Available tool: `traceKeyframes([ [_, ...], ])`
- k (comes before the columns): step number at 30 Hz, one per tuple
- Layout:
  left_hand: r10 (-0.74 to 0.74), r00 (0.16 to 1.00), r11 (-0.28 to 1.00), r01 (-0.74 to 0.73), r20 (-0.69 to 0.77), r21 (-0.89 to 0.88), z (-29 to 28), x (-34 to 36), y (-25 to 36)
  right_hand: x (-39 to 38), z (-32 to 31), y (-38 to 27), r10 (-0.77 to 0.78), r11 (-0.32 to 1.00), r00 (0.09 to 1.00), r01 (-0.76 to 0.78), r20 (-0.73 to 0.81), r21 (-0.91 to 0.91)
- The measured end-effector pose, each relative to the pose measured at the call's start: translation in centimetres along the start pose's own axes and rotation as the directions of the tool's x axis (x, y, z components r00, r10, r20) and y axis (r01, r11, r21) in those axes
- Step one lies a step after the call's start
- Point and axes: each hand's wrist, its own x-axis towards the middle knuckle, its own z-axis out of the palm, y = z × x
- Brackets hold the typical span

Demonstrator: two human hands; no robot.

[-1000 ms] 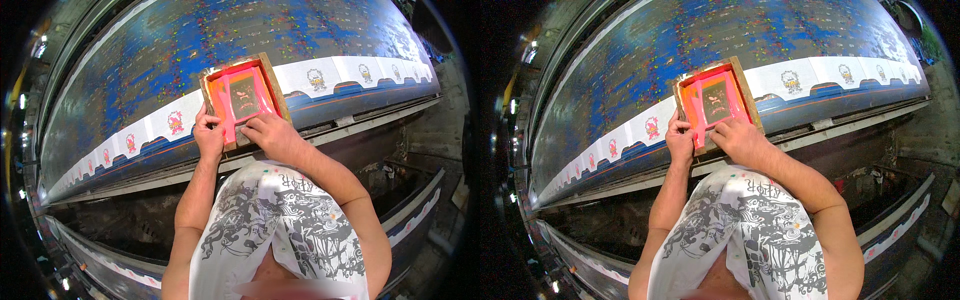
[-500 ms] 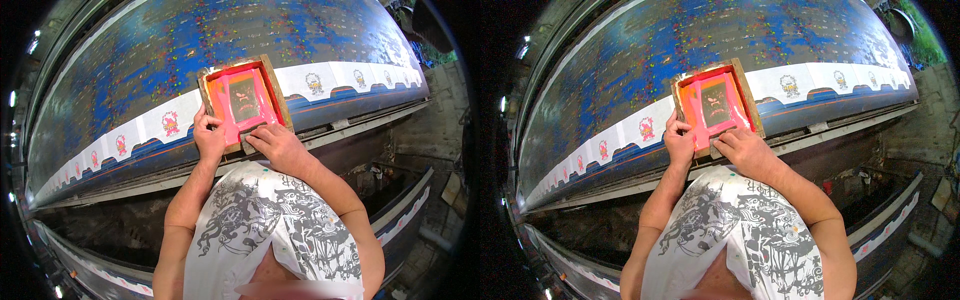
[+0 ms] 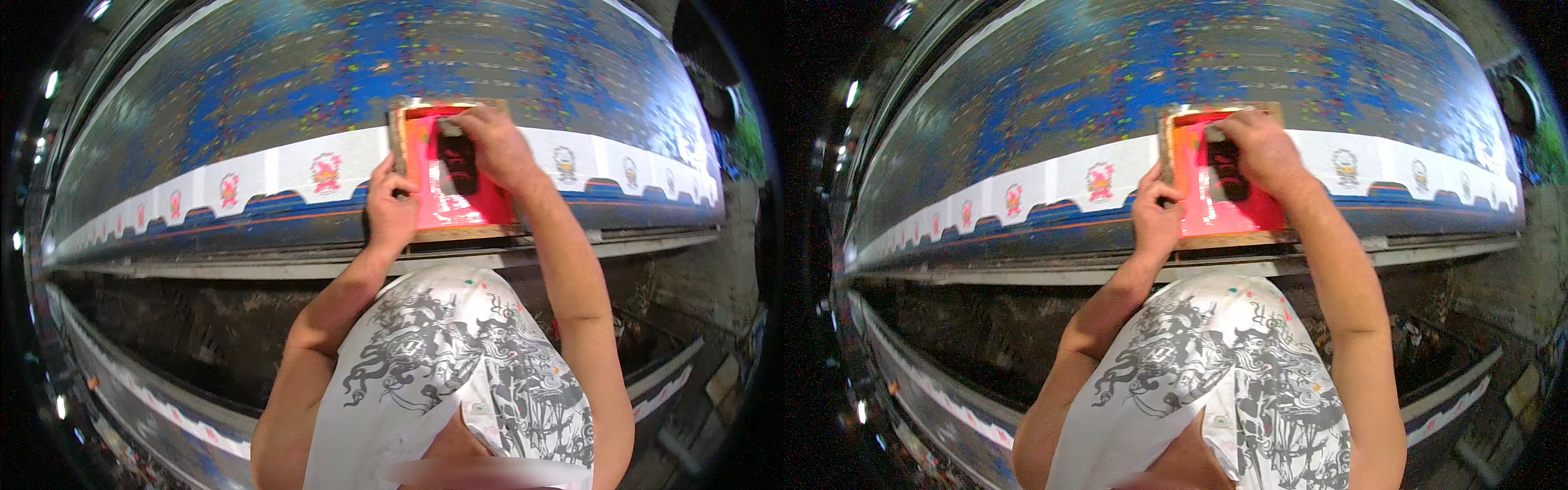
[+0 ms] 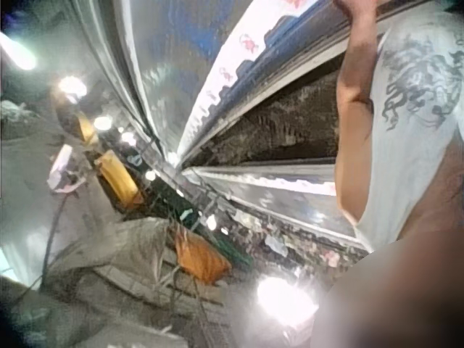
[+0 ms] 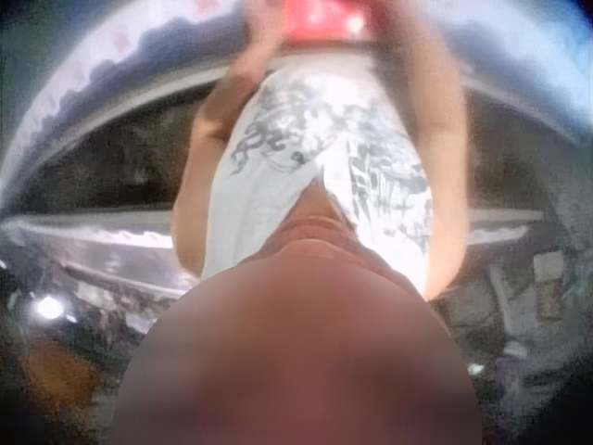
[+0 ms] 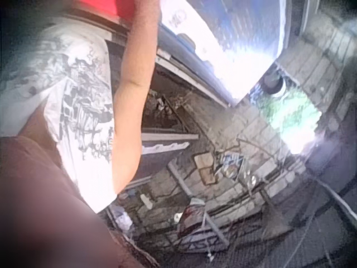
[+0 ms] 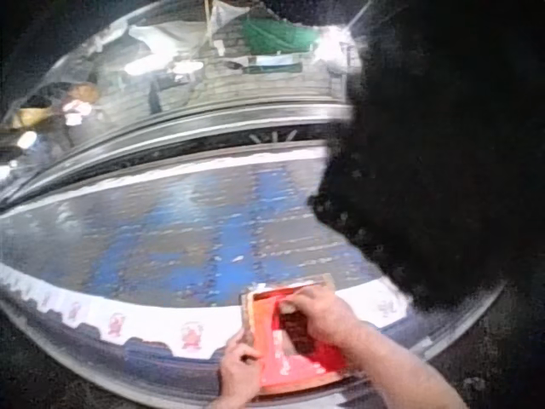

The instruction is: The person holds a wooden screen-printing frame with pink ink and repeatedly rubs a small block across the screen to transfer ink onto a dark rectangular item beneath. The person adjusts the frame and block position while continuing the rubbing motion throughout the clip.

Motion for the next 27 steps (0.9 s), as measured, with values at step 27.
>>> traceKeyframes([
  [27,0.008,1.0,0.999,-0.008,0.001,0.038,-1.1,0.3,-2.2,-16.3,-1.1,-6.6,0.117,0.985,0.99,-0.106,-0.076,0.138],
])
